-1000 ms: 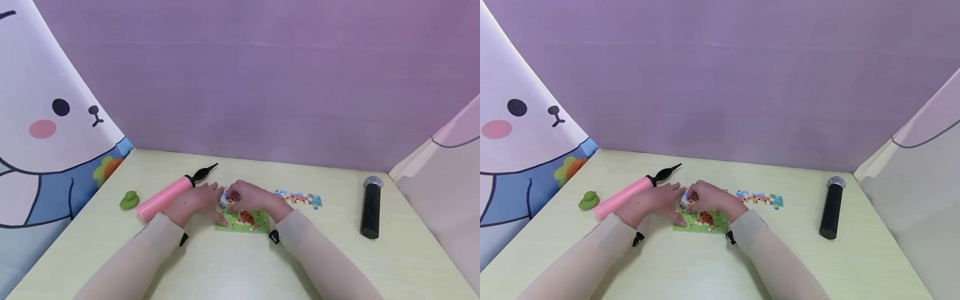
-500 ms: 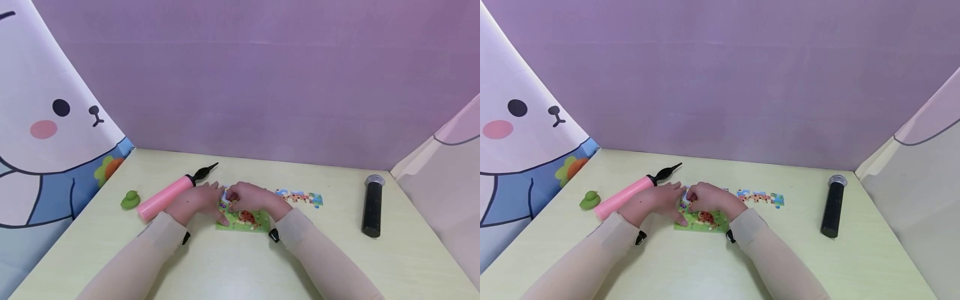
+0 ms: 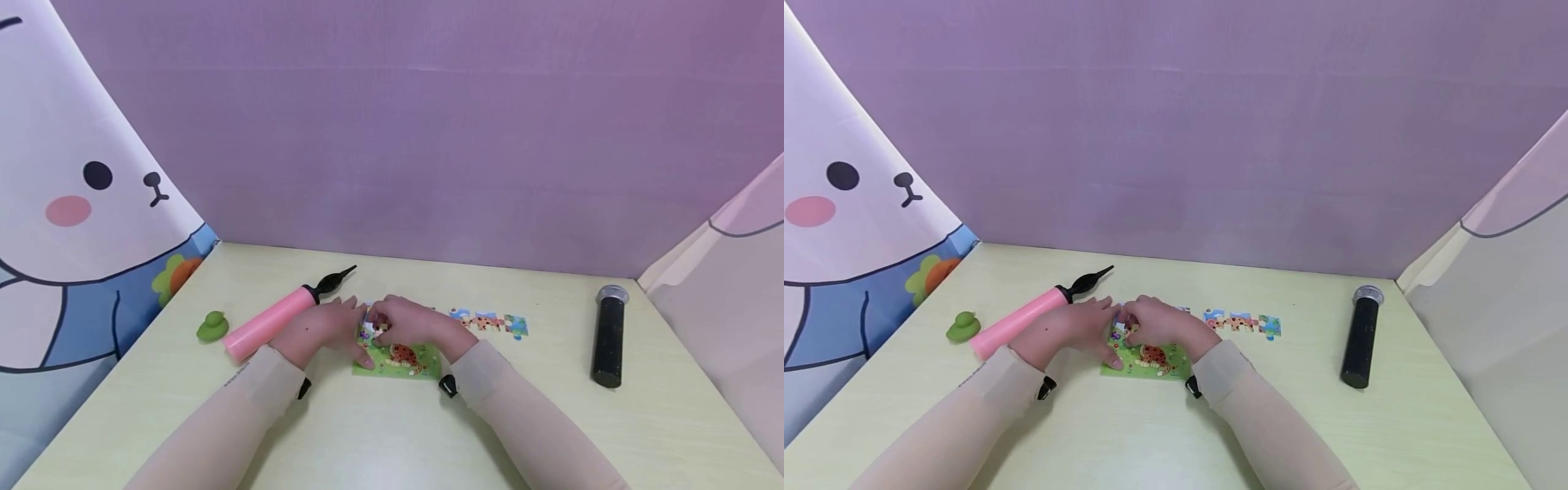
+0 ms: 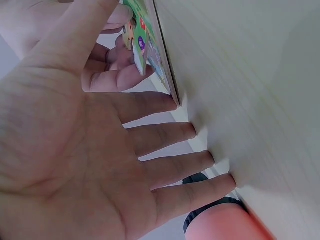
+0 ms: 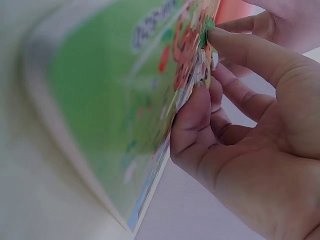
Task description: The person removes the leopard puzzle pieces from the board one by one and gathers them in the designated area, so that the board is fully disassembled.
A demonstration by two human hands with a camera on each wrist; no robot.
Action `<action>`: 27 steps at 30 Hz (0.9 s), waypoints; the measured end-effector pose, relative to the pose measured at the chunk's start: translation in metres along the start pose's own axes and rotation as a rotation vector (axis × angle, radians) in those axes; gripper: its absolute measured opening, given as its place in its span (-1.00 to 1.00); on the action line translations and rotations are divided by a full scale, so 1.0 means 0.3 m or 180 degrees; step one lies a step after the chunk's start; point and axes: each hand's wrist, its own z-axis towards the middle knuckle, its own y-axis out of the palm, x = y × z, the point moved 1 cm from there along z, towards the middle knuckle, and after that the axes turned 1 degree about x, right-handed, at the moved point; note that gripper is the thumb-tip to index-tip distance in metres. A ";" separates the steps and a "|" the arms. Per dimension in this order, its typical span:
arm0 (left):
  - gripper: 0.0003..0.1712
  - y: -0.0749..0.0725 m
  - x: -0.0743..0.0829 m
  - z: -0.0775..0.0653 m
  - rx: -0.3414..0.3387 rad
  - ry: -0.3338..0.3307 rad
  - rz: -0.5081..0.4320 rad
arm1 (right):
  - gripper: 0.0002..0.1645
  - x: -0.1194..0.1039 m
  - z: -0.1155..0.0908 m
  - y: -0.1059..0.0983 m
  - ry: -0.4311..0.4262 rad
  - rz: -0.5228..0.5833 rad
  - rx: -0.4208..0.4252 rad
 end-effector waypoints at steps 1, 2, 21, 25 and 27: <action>0.42 0.000 0.000 -0.001 -0.0003 -0.0005 -0.0001 | -0.54 0.000 -0.003 0.000 0.0012 -0.0004 0.0015; 0.41 -0.001 0.001 -0.001 -0.0004 -0.0011 0.0003 | -0.54 0.001 -0.005 0.000 0.0025 -0.0003 0.0029; 0.41 -0.005 0.003 0.002 -0.0028 -0.0056 0.0044 | -0.58 0.021 -0.004 0.002 -0.0104 0.0026 0.0088; 0.42 -0.005 0.002 0.006 -0.0030 -0.0052 0.0047 | -0.62 0.026 -0.003 0.001 -0.0112 0.0002 0.0086; 0.43 -0.005 0.002 0.006 -0.0035 -0.0055 0.0049 | -0.64 0.026 -0.004 -0.001 -0.0125 0.0010 0.0077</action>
